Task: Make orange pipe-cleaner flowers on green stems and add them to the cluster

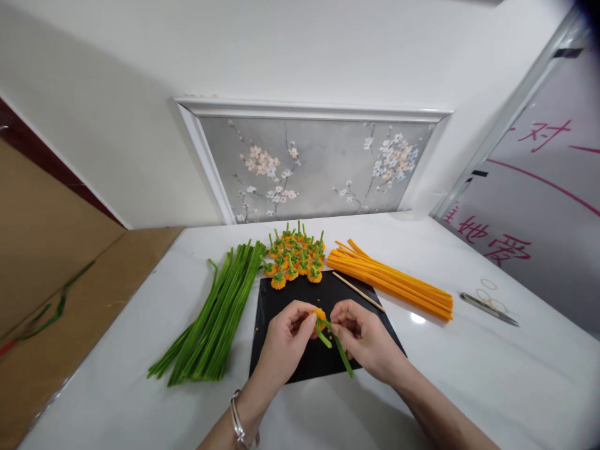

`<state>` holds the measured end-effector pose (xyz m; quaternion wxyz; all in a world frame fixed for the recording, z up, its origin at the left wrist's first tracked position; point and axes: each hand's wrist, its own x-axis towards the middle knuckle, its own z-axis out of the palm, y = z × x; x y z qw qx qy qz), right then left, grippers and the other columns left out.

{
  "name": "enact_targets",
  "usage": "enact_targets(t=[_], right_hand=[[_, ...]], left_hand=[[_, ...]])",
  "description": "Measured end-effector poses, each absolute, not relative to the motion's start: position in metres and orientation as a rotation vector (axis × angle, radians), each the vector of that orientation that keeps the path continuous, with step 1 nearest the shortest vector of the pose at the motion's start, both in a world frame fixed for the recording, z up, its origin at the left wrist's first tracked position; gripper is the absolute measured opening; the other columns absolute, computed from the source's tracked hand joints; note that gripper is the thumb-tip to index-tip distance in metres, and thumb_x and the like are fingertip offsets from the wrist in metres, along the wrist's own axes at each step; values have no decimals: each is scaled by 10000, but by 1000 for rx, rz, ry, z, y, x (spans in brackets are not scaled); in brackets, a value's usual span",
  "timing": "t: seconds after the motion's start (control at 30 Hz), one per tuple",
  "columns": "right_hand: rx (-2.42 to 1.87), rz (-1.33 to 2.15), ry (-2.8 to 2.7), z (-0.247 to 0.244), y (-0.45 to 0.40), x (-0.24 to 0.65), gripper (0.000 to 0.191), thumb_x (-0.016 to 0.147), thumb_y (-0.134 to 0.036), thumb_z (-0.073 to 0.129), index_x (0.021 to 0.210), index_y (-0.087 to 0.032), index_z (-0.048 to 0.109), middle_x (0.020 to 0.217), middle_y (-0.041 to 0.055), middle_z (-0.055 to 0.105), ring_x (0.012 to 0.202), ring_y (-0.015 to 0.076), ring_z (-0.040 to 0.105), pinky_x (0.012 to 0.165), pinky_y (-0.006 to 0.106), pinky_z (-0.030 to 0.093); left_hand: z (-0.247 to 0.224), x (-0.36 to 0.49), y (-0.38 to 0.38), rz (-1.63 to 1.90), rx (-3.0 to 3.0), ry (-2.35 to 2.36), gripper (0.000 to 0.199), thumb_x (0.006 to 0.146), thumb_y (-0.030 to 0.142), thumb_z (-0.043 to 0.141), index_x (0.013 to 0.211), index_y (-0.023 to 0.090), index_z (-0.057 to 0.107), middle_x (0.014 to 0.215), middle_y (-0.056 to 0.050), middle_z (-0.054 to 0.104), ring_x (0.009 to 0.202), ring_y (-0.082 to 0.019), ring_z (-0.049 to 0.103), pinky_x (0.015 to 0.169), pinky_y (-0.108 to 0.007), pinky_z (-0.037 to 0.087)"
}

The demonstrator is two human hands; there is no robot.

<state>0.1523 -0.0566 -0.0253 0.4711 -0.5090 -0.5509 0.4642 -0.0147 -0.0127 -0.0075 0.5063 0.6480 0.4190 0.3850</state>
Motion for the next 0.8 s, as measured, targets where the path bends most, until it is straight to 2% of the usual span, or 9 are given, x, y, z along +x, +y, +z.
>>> enact_targets(t=[0.13,0.37,0.53,0.8], right_hand=[[-1226,1176,-1312,-23,-57,153,127,876,-333,537,911,-214,510,666,-47,477,522,90,447,448,187,422],[-1178,1246,-1300,-22,-58,148,96,844,-235,560,928,-207,521,711,-45,525,514,66,450,436,165,424],[-1145,1244,-1241,-19,-57,147,129,819,-251,615,903,-199,532,734,-39,547,515,58,454,426,158,411],[-1058,1294,-1067,-12,-54,144,209,759,-319,710,815,-179,566,601,-54,542,474,58,453,416,163,365]], left_hand=[[-7,-15,-12,884,1559,1000,167,855,301,554,877,154,631,737,-19,643,675,-146,616,628,-253,510],[-7,-15,-15,889,1603,1022,156,851,282,554,879,151,635,747,-18,642,654,-136,596,626,-248,496],[-7,-14,-17,874,1652,986,163,851,257,543,854,145,661,758,-25,644,668,-136,592,625,-240,485],[-4,-11,-19,881,1499,948,166,825,290,587,828,140,659,737,-18,641,643,-128,601,618,-240,514]])
